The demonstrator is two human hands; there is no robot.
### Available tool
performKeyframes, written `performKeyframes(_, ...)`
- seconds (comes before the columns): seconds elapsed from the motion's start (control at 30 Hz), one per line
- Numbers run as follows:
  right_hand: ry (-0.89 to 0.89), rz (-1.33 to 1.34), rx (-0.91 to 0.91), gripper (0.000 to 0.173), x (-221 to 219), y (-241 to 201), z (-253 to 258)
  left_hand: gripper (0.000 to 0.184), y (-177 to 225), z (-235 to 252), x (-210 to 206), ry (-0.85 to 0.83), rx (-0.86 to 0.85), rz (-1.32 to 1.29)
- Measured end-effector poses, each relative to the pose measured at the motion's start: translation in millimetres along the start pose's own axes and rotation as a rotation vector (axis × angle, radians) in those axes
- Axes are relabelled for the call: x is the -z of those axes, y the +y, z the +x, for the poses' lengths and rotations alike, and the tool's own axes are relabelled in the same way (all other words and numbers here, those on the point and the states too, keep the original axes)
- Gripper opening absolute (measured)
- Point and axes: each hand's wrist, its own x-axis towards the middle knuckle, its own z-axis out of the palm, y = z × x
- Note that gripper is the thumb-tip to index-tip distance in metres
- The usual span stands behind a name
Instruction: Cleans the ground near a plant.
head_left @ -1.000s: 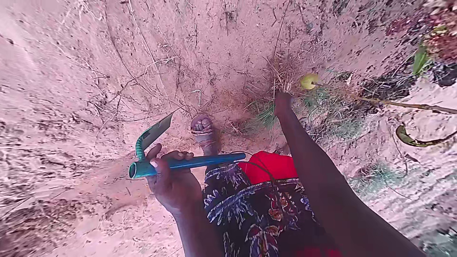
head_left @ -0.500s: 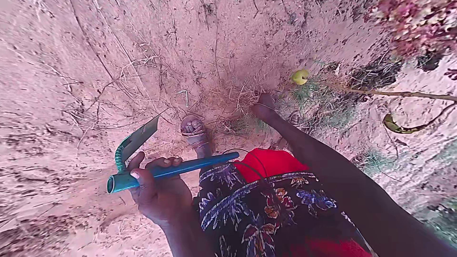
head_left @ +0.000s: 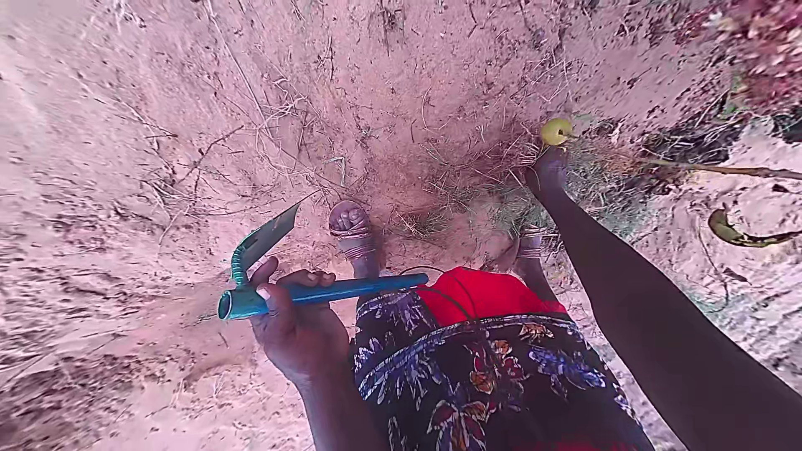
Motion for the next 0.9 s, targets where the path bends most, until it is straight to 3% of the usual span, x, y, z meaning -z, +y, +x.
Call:
performKeyframes(0.03, -0.271, -0.114, -0.142, 0.07, 36.1, -28.4, -5.2, 0.032, -0.9, -0.4, -1.1, 0.001, -0.001, 0.011)
performKeyframes(0.07, -0.375, -0.128, -0.234, 0.071, 53.5, -45.2, -7.2, 0.031, -1.7, -0.3, -1.5, -0.003, -0.003, 0.013)
performKeyframes(0.1, -0.353, -0.095, -0.274, 0.071, 52.4, -46.6, -6.8, 0.03, -2.1, -0.8, -1.1, -0.012, -0.004, 0.013)
performKeyframes(0.17, -0.102, 0.041, -0.255, 0.068, 11.3, -15.4, 7.0, 0.029, -3.3, -2.8, 1.1, -0.034, -0.011, 0.011)
performKeyframes(0.2, -0.064, 0.041, -0.251, 0.066, -0.6, -4.7, 17.7, 0.029, -4.7, -3.1, 1.5, -0.041, -0.017, 0.002)
performKeyframes(0.3, -0.292, -0.037, -0.299, 0.061, 11.7, -6.2, 32.3, 0.03, -6.9, -3.7, 1.7, -0.035, -0.012, -0.009)
performKeyframes(0.43, -0.28, 0.04, -0.085, 0.048, 7.6, 23.9, 40.3, 0.03, -5.1, -4.1, 2.2, -0.043, -0.004, -0.01)
performKeyframes(0.53, -0.325, 0.219, -0.085, 0.046, 3.0, 43.3, 55.7, 0.029, -4.7, -3.0, 3.6, -0.053, -0.014, -0.024)
performKeyframes(0.6, -0.368, 0.191, -0.07, 0.046, -5.7, 52.6, 64.3, 0.029, -4.3, -2.0, 5.9, -0.052, -0.013, -0.02)
performKeyframes(0.9, -0.363, -0.006, -0.002, 0.033, -2.6, 28.6, 34.3, 0.027, -4.0, -1.9, 1.9, -0.053, -0.034, -0.008)
